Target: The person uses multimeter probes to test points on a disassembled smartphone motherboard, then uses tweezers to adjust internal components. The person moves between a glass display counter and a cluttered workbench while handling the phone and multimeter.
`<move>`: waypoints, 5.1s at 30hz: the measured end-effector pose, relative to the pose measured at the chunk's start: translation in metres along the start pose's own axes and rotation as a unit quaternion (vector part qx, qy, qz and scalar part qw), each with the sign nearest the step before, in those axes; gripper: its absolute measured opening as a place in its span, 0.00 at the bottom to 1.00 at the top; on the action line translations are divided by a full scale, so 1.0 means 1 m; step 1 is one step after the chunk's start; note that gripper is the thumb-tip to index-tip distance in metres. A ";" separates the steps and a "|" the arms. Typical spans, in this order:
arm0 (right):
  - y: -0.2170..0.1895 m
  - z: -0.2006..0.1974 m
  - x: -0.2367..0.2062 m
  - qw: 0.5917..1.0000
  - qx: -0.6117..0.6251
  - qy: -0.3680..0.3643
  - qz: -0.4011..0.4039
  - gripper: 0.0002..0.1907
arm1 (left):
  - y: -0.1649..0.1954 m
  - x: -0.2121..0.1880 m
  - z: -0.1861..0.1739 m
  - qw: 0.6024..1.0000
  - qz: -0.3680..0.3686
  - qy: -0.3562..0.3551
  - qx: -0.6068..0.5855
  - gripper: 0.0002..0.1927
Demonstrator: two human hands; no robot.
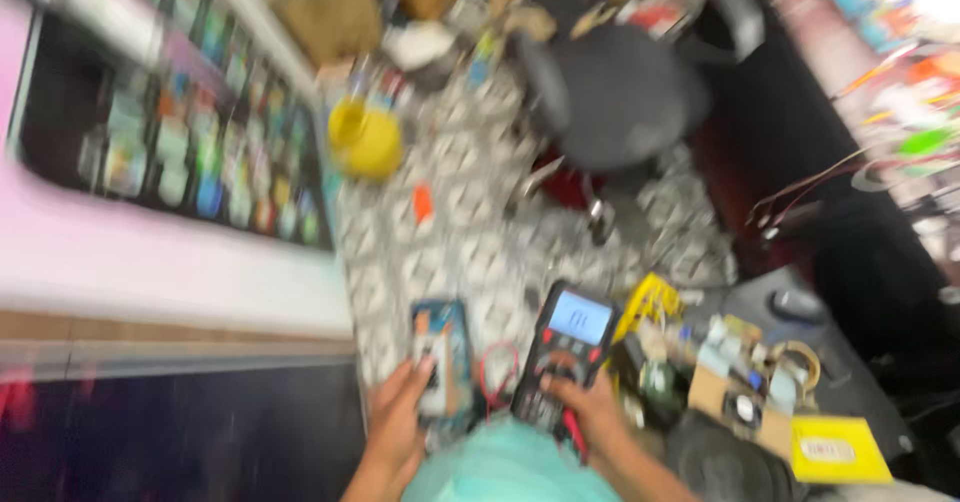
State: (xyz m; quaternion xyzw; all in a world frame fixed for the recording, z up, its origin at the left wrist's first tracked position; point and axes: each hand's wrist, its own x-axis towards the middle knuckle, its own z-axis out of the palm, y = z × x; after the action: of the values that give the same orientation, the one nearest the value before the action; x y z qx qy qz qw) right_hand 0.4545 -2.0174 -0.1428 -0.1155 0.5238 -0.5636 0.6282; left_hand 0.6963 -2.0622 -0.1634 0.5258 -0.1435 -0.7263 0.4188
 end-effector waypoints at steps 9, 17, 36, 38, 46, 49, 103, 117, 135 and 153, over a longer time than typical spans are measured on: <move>-0.054 0.050 0.097 0.994 0.075 0.050 -0.063 0.25 | 0.136 0.163 0.077 0.988 -0.053 -0.130 0.067 0.16; -0.095 0.026 0.180 0.958 0.083 0.239 -0.134 0.29 | 0.163 0.286 0.227 0.929 -0.170 -0.255 0.208 0.14; -0.229 -0.161 0.234 0.822 0.188 0.472 -0.256 0.24 | 0.032 0.390 0.610 0.787 -0.262 -0.443 0.340 0.13; -0.254 -0.192 0.232 0.805 0.193 0.489 -0.274 0.25 | 0.019 0.385 0.649 0.776 -0.286 -0.444 0.346 0.12; -0.328 -0.293 0.235 0.800 0.115 0.513 -0.290 0.29 | -0.039 0.394 0.775 0.758 -0.234 -0.480 0.374 0.14; -0.337 -0.299 0.276 0.798 0.184 0.479 -0.314 0.29 | -0.059 0.409 0.797 0.720 -0.234 -0.519 0.397 0.14; -0.261 -0.281 0.540 0.649 0.150 0.644 -0.376 0.23 | -0.083 0.690 0.842 0.537 -0.258 -0.688 0.416 0.15; -0.289 -0.268 0.606 0.684 0.256 0.572 -0.374 0.26 | -0.044 0.748 0.834 0.570 -0.254 -0.640 0.448 0.15; -0.267 -0.287 0.514 0.672 0.156 0.585 -0.427 0.33 | -0.082 0.669 0.890 0.355 0.176 -0.783 0.480 0.45; -0.411 -0.295 0.542 0.675 0.115 0.613 -0.395 0.23 | -0.035 0.703 0.872 0.371 0.320 -0.730 0.476 0.36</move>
State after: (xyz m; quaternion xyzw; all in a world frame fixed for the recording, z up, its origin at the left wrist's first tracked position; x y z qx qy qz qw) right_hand -0.1197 -2.4742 -0.2518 0.1326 0.6277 -0.7596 -0.1066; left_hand -0.1584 -2.7771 -0.2849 -0.1817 -0.8730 -0.4513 0.0331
